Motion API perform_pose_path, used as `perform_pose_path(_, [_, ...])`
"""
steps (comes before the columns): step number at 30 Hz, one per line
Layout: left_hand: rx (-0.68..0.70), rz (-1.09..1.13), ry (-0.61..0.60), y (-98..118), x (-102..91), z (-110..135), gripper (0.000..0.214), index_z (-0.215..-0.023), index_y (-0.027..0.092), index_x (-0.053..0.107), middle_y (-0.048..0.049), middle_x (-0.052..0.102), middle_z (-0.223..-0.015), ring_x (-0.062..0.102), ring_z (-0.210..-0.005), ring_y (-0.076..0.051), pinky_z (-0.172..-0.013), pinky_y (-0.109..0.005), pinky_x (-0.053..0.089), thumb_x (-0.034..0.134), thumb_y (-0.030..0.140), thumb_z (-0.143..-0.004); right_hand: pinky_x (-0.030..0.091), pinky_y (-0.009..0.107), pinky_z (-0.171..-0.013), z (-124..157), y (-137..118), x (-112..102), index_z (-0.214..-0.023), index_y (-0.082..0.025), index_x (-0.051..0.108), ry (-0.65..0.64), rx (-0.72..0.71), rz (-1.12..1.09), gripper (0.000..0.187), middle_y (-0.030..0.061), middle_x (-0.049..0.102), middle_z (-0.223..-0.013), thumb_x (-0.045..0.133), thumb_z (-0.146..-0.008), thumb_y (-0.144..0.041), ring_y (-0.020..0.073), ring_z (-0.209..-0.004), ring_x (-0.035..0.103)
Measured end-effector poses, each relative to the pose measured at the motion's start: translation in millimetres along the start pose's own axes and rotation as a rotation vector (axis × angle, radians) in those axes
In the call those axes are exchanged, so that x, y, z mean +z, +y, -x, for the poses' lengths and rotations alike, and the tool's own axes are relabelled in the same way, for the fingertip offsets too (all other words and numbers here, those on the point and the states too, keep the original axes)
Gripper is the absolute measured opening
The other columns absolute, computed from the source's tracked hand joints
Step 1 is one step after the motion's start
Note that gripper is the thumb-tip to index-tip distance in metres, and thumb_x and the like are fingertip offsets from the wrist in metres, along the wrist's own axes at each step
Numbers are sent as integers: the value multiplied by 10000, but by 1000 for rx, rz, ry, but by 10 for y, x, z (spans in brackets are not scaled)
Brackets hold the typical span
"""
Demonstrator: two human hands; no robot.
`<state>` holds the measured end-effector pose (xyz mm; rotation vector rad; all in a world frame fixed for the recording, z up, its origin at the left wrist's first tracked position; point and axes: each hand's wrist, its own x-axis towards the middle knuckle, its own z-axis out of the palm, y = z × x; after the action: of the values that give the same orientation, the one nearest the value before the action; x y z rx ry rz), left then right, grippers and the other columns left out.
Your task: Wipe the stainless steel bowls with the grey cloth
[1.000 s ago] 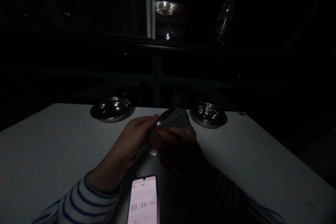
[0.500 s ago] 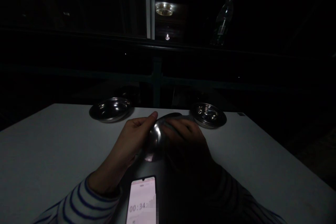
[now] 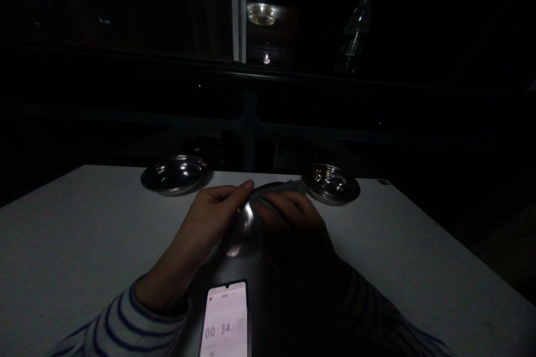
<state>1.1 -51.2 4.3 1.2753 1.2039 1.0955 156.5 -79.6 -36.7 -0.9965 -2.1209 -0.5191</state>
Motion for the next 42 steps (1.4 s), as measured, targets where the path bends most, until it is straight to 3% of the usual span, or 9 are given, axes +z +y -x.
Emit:
perform_pose_path(6, [38, -12, 39, 2, -30, -18, 306, -578, 155, 649, 23, 575, -471, 476, -412, -86, -407, -195, 336, 667, 452, -648, 446, 354, -890, -15, 152, 45, -1130, -110, 560, 87, 325, -65, 338, 105, 600, -1105, 348, -873, -167, 191, -1004, 524])
perform_pose_path(13, [37, 16, 31, -32, -18, -36, 286, -563, 159, 632, 42, 557, -456, 468, -412, -78, -409, -188, 324, 681, 429, -641, 456, 405, -789, -3, -57, 14, -1175, -173, 540, 18, -19, 32, 367, 67, 563, -1202, 474, -837, -298, 249, -1010, 483])
perform_pose_path(15, [37, 18, 22, -24, -22, -29, 298, -556, 157, 627, 37, 560, -459, 467, -411, -76, -408, -186, 322, 673, 436, -651, 454, 397, -799, 1, -15, 28, -1158, -175, 552, 58, -4, 32, 352, 67, 571, -1187, 476, -836, -295, 243, -1004, 487])
perform_pose_path(21, [19, 94, 56, 28, -36, -1, 294, -619, 164, 656, 2, 630, -539, 547, -470, -107, -441, -200, 375, 656, 454, -665, 443, 351, -880, -25, 193, 39, -1124, -91, 561, 112, 324, -66, 336, 105, 613, -1093, 358, -866, -162, 194, -990, 529])
perform_pose_path(26, [42, 35, 61, -12, -48, -25, 328, -574, 152, 629, 17, 589, -493, 504, -434, -87, -412, -186, 338, 669, 469, -647, 449, 389, -843, -17, 37, 9, -1149, -137, 562, 48, 58, 13, 346, 97, 576, -1169, 450, -854, -277, 235, -1023, 491])
perform_pose_path(28, [44, 22, 56, -26, -52, -36, 341, -561, 148, 620, 19, 574, -478, 487, -420, -83, -399, -184, 323, 670, 476, -642, 452, 390, -836, -7, 22, 24, -1144, -160, 569, 74, 20, 5, 351, 84, 575, -1173, 482, -839, -311, 236, -1015, 490])
perform_pose_path(33, [46, 95, 68, -8, -55, -37, 312, -603, 153, 654, 1, 612, -520, 534, -457, -102, -423, -188, 365, 665, 462, -649, 442, 362, -881, 0, 181, 98, -1108, -102, 578, 150, 337, -76, 327, 103, 617, -1083, 379, -862, -183, 199, -985, 533])
perform_pose_path(35, [40, 112, 79, 0, -55, -35, 307, -623, 157, 664, -6, 626, -538, 555, -476, -113, -437, -196, 384, 662, 462, -651, 441, 349, -885, -8, 200, 95, -1115, -84, 571, 136, 384, -99, 340, 107, 622, -1073, 357, -863, -163, 193, -979, 542])
perform_pose_path(42, [46, 88, 54, -7, -46, -26, 308, -556, 155, 620, 30, 569, -467, 483, -410, -73, -398, -177, 322, 679, 444, -646, 449, 389, -842, -20, 20, -32, -1146, -164, 573, 52, 34, 3, 352, 64, 572, -1181, 478, -836, -301, 240, -1009, 493])
